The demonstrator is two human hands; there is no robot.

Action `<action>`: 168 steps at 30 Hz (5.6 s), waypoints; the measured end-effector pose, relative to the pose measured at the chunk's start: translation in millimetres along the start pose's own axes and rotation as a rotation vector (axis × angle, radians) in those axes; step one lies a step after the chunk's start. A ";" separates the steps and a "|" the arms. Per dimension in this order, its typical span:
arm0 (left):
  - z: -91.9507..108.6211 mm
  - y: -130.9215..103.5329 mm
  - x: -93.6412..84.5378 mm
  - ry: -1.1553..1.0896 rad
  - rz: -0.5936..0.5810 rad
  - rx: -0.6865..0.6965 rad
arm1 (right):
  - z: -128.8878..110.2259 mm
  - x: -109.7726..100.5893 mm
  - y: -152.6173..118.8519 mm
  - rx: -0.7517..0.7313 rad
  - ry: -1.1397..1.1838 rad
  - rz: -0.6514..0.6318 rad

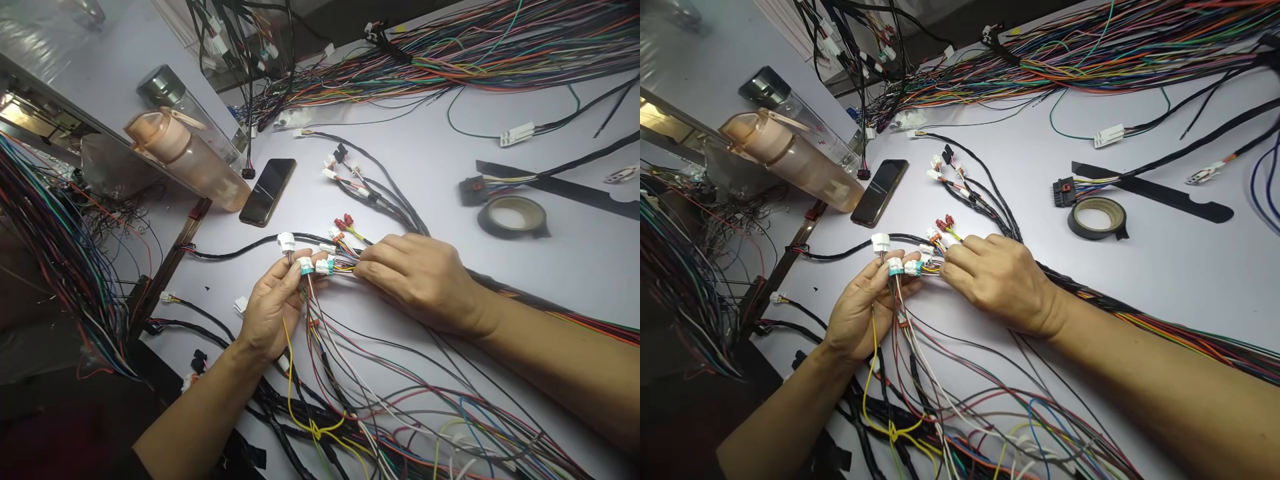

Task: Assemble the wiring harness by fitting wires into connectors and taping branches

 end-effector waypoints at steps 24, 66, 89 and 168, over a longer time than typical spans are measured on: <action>5.3 -0.1 -0.4 -0.265 0.051 -0.062 | 4.7 0.2 -1.2 0.110 -0.021 0.053; 0.9 2.6 -1.7 -0.231 0.183 -0.145 | 6.5 2.2 -3.2 0.135 -0.033 -0.004; 19.1 -10.6 5.2 -0.467 -0.029 -0.138 | -37.0 -39.3 10.8 0.399 0.045 -0.111; 29.6 -41.3 -59.6 -0.177 -0.367 -0.013 | -119.7 -0.8 43.7 1.147 1.177 -0.032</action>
Point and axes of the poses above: each hand's wrist, its own y-axis towards the middle knuckle, its own x-axis out of the palm, z = x × y, the point moved 4 cm from there along y, towards the middle knuckle, and after that the axes turned 2 degrees about -y, right-handed, at the moved point
